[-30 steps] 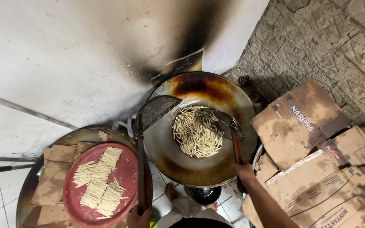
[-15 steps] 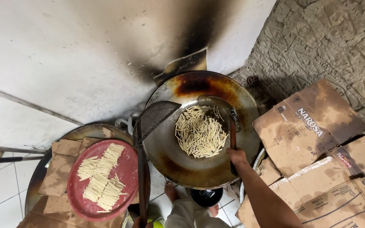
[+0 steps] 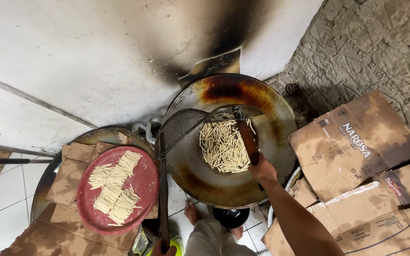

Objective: Frying a batch of noodles in a large wok using a metal strainer and a wooden spatula to ensure even cooking.

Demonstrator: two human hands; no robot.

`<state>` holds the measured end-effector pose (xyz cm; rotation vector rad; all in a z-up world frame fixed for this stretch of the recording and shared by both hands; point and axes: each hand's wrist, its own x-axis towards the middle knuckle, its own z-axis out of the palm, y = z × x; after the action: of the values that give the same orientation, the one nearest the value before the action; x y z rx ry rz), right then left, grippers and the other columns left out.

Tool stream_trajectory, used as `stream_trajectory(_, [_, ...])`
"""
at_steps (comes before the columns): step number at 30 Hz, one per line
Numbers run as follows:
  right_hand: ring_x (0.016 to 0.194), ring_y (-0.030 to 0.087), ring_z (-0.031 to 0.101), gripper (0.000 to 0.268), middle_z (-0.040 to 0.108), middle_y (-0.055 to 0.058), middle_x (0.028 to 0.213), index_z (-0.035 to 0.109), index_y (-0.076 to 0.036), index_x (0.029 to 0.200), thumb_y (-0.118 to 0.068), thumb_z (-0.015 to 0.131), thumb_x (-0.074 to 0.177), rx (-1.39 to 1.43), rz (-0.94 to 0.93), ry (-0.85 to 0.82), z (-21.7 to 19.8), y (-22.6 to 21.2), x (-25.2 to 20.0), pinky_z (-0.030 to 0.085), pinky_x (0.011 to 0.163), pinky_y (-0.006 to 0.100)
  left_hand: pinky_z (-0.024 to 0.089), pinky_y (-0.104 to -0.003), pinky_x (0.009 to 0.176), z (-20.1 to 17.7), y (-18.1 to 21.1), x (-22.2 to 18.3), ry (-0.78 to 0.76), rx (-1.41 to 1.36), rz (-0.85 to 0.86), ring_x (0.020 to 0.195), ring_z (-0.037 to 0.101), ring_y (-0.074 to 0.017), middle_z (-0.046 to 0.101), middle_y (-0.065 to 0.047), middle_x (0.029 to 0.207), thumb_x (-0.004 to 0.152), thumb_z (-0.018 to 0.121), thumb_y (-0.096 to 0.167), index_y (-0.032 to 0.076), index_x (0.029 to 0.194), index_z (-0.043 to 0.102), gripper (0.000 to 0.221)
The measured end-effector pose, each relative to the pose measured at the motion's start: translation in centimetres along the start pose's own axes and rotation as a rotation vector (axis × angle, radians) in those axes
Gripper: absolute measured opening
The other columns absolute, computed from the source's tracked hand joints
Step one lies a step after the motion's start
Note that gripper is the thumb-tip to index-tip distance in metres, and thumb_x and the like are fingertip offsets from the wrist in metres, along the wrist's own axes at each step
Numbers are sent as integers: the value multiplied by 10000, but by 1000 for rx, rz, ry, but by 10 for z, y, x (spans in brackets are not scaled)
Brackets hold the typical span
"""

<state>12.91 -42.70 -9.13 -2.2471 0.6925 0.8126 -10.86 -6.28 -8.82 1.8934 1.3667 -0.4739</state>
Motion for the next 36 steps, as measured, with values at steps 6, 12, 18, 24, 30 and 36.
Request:
stream_trajectory(6, [932,346,746,480,753,108,1089,471,-216,1394,-315,515,927,-110,10,-24,-12,11,-75,594,735,451,375,-334,557,5,-27,31,24,-120,177,555,436,-212,410,-80,627,671,665,112,58,709,539,142])
stream_trajectory(12, [783,272,673,419,711,82,953,557,-167,1283,-285,511,884,-8,82,-12,-5,9,-67,502,608,383,508,-311,831,-33,37,-1,-19,0,47,834,685,-218,726,-87,820,714,663,170,118,1041,794,355])
stream_trajectory(18, [893,294,699,600,724,102,1093,536,-184,1380,-319,637,804,190,106,100,1,9,-62,543,693,401,490,-342,808,-53,49,28,-66,138,109,852,689,-241,750,-87,870,689,685,241,162,1066,791,399])
stream_trajectory(24, [665,203,574,398,648,50,774,647,-132,1160,-288,702,797,289,202,84,-8,5,-143,414,595,339,492,-403,792,-57,52,50,-59,145,223,800,665,-293,703,-127,800,669,659,254,95,907,735,297])
stream_trajectory(30, [862,228,620,627,714,106,1011,568,-105,1402,-144,658,783,314,274,-38,26,9,-159,496,744,360,490,-384,815,-69,69,49,-105,135,213,847,675,-261,727,-109,829,685,672,241,95,980,775,345])
stream_trajectory(36, [868,235,585,664,680,109,981,673,-18,1322,-169,731,678,553,167,39,78,19,-88,450,732,356,477,-394,776,-65,64,64,-132,77,248,821,655,-268,700,-131,792,692,680,224,51,933,752,305])
